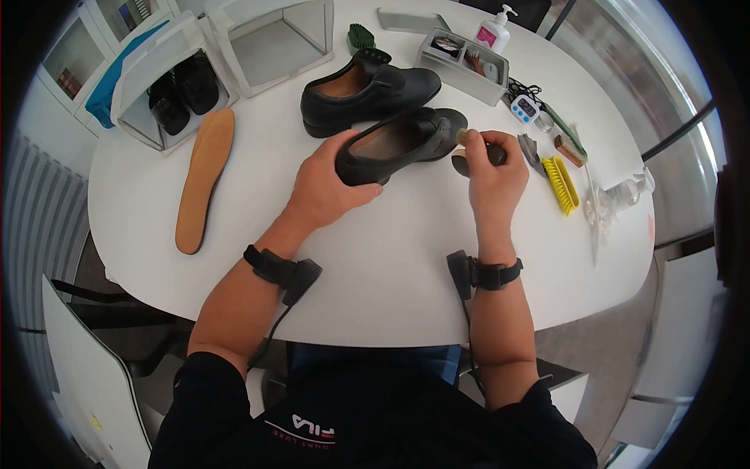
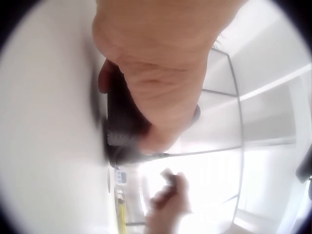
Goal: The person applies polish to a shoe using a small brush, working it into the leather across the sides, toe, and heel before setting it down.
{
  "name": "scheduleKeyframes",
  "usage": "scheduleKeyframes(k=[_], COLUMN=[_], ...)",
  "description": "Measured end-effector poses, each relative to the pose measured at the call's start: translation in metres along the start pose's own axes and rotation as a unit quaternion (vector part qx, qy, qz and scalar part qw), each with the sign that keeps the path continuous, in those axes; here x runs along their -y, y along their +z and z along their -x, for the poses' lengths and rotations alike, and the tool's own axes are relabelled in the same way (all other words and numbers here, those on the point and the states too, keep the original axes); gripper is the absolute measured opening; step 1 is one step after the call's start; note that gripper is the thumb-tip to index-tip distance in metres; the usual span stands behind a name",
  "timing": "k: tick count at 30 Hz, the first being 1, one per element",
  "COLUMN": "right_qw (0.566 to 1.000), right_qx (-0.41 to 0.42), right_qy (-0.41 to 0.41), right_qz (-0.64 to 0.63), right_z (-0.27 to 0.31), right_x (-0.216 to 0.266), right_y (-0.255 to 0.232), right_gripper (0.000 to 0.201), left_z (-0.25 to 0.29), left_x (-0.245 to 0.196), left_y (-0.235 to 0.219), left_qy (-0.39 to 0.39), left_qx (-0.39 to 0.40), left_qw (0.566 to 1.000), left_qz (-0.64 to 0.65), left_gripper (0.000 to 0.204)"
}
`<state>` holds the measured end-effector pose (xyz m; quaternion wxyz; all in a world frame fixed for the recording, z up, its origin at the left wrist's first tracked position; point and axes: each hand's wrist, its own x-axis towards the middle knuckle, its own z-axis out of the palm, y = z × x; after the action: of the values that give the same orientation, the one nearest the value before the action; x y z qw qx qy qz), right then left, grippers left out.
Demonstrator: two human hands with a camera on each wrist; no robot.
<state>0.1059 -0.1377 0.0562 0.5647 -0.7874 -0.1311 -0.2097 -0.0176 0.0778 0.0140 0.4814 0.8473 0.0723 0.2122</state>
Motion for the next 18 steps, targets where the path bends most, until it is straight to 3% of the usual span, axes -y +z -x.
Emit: scheduleKeyframes(k=[2, 6, 8, 10, 13, 15, 16, 18], right_qw=[0.995, 0.986, 0.982, 0.994, 0.992, 0.994, 0.988, 0.982], right_qx=[0.061, 0.151, 0.18, 0.108, 0.087, 0.103, 0.153, 0.156], right_qy=[0.064, 0.041, -0.053, 0.011, 0.086, 0.043, 0.011, -0.071], right_qz=[-0.041, -0.059, -0.03, 0.0, 0.041, 0.022, 0.034, 0.086], right_z=[-0.006, 0.011, 0.015, 0.002, -0.011, -0.005, 0.002, 0.009], right_x=[-0.02, -0.021, -0.014, -0.03, -0.04, -0.04, -0.038, -0.025], right_y=[0.002, 0.017, 0.016, 0.015, 0.003, 0.008, 0.013, 0.013], right_gripper=[0.031, 0.031, 0.031, 0.031, 0.032, 0.032, 0.033, 0.034], left_z=[-0.001, -0.005, -0.009, -0.011, -0.013, -0.013, -0.012, -0.01], left_x=[-0.004, 0.005, 0.011, 0.017, 0.022, 0.023, 0.019, 0.012], left_y=[-0.004, -0.008, -0.016, -0.025, -0.031, -0.033, -0.037, -0.042], left_qy=[-0.04, -0.059, -0.082, -0.096, -0.103, -0.095, -0.084, -0.073], left_qx=[0.009, 0.013, 0.039, 0.057, 0.078, 0.089, 0.109, 0.137], left_qw=[0.996, 0.982, 0.959, 0.953, 0.948, 0.95, 0.964, 0.974], left_qz=[0.074, 0.18, 0.268, 0.281, 0.291, 0.283, 0.229, 0.167], left_gripper=[0.082, 0.081, 0.077, 0.074, 0.074, 0.076, 0.079, 0.082])
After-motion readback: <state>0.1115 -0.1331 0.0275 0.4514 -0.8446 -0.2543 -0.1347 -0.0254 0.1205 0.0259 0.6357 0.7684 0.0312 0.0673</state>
